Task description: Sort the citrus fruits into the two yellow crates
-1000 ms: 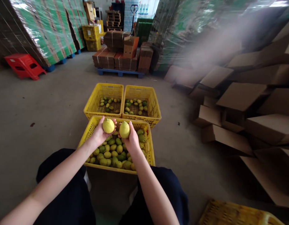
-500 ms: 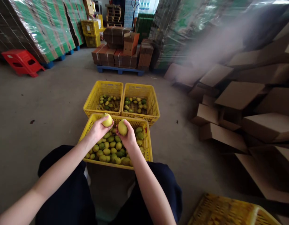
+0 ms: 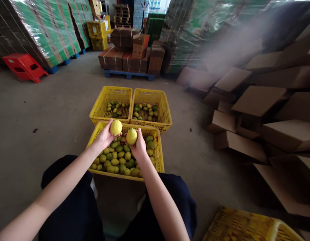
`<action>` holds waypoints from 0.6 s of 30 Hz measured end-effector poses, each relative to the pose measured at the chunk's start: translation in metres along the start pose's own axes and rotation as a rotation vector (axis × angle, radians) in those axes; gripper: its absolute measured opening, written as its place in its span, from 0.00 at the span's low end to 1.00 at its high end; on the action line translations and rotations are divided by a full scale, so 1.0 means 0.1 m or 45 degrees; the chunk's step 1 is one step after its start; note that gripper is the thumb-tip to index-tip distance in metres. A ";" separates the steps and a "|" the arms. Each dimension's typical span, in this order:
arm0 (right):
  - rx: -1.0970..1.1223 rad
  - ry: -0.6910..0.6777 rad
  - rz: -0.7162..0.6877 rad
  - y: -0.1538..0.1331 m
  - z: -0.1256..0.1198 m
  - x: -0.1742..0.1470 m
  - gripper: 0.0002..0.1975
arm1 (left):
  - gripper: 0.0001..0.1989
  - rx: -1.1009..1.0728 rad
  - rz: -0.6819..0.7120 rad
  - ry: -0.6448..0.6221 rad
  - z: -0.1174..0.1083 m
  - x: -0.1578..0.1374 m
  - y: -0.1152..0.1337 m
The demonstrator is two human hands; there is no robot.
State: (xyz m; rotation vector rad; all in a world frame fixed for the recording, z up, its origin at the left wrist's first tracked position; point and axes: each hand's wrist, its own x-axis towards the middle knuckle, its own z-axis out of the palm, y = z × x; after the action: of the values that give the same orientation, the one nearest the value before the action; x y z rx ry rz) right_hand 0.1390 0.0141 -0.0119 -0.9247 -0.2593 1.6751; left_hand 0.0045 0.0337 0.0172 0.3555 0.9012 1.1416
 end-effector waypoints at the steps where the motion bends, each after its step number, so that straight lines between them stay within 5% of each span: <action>1: 0.002 -0.025 0.000 -0.02 0.01 -0.02 0.15 | 0.16 0.012 -0.003 -0.005 0.00 0.00 0.01; 11: 0.047 0.015 0.025 -0.05 0.06 -0.08 0.14 | 0.22 0.068 -0.077 -0.235 0.01 -0.07 0.04; 18: -0.022 -0.001 0.021 -0.04 0.05 -0.05 0.15 | 0.21 -0.116 -0.113 -0.100 -0.01 0.00 0.00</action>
State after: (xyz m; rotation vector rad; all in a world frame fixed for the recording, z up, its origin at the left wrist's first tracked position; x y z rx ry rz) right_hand 0.1390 0.0126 -0.0042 -0.9413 -0.2678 1.6908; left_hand 0.0039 0.0329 0.0165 0.2816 0.7860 1.0757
